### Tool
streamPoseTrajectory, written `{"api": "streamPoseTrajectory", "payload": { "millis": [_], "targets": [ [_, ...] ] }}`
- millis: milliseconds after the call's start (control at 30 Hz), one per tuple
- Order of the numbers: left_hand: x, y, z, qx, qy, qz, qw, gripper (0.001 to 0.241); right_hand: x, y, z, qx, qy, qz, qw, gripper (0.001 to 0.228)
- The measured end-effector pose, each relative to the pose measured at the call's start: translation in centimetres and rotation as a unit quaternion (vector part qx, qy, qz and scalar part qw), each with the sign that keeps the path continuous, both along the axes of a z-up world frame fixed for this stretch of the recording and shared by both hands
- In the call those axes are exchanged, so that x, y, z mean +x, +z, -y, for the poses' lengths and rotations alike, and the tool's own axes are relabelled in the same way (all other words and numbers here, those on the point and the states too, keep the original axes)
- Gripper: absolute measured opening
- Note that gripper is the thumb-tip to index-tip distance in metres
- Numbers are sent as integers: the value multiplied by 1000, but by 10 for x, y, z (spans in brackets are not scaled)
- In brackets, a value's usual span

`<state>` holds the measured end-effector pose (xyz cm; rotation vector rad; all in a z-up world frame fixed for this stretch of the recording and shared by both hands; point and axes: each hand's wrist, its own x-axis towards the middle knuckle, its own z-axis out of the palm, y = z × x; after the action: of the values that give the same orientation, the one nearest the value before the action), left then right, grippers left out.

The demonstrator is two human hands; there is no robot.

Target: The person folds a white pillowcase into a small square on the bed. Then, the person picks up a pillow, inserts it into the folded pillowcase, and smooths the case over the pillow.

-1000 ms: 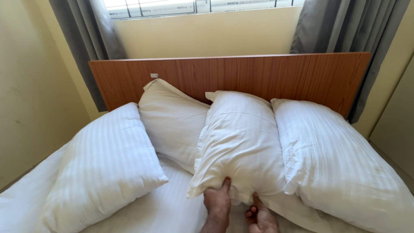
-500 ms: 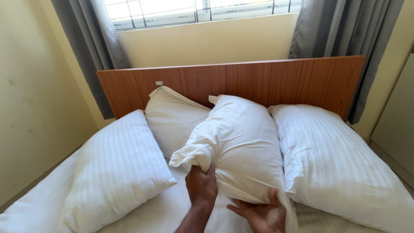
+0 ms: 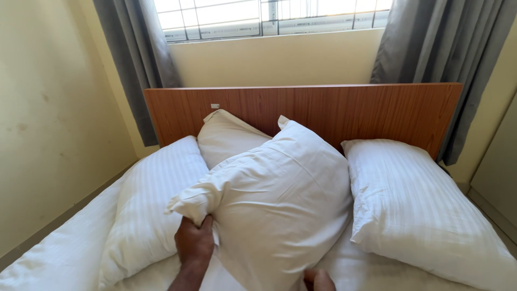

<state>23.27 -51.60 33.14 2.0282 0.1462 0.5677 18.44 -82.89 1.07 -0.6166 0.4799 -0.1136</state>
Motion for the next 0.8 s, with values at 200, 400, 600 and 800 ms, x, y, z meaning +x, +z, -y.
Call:
{"api": "streamPoseTrajectory", "payload": {
  "millis": [200,400,600,800],
  "targets": [
    [0,-50,-15,-139,-70,-27,987,58,-6,111,-35,-96,58,-11,994,83],
    [-14,-133,47,-398,-168,-148,889,76,-20,146,-65,-88,59,-29,994,77],
    [-47,-85,61,-401,-136,-147,894,71,-26,152,-70,-84,104,-55,990,75],
    [-52,-38,18,-345,-92,-109,928,60,-46,203,-88,-48,99,-45,993,77]
  ]
}}
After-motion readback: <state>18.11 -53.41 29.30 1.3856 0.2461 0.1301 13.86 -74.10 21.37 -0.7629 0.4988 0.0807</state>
